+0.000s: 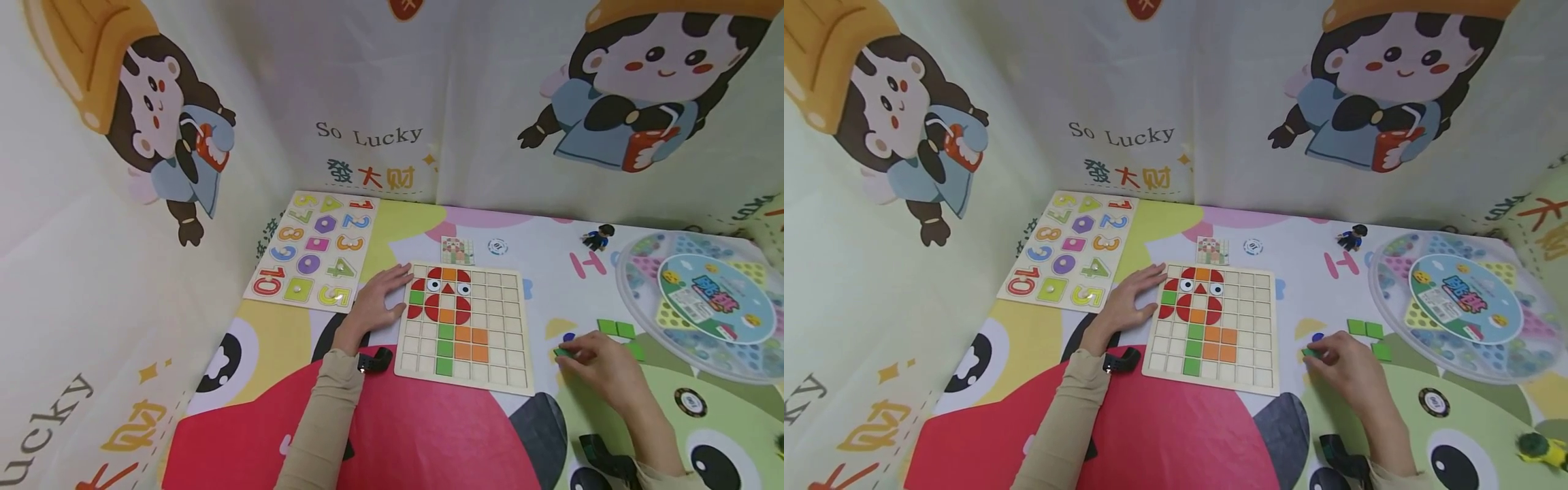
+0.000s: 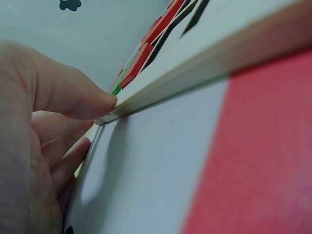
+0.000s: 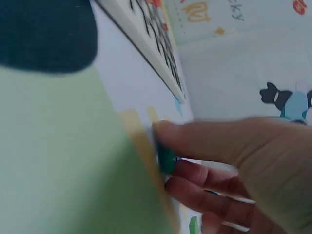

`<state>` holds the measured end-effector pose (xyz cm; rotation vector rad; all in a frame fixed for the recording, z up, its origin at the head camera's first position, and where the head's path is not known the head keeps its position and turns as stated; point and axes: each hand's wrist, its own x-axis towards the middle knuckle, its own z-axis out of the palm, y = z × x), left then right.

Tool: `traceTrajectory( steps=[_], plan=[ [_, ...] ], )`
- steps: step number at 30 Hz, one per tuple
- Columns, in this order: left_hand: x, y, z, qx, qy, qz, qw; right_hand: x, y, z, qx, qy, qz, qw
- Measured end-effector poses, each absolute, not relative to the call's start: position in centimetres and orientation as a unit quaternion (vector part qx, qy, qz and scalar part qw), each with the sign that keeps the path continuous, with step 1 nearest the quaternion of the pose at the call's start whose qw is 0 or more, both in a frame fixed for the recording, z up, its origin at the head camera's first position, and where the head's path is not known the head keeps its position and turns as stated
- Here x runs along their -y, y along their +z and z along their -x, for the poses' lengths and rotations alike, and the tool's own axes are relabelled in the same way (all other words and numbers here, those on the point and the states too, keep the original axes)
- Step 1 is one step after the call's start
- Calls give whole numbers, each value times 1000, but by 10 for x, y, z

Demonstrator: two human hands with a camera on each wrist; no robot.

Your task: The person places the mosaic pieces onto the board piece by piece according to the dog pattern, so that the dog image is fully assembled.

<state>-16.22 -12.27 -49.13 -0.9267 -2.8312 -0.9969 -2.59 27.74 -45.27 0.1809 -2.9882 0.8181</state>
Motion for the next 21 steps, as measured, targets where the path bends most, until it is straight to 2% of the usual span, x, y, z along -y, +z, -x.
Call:
traceTrajectory(
  steps=[5, 8, 11, 15, 21],
  plan=[
    [122, -491, 162, 901, -317, 295, -5, -267, -450, 27, 956, 264, -62, 115],
    [123, -490, 162, 901, -321, 293, -4, -246, -451, 34, 932, 330, -67, 138],
    [123, -490, 161, 899, -326, 294, -5, -220, -455, 42, 911, 396, -64, 93],
    [122, -492, 161, 901, -320, 294, -13, -197, -458, 50, 911, 409, -43, 24],
    [122, -490, 162, 899, -317, 300, -3, -184, -460, 56, 930, 365, -33, 8]
  ],
)
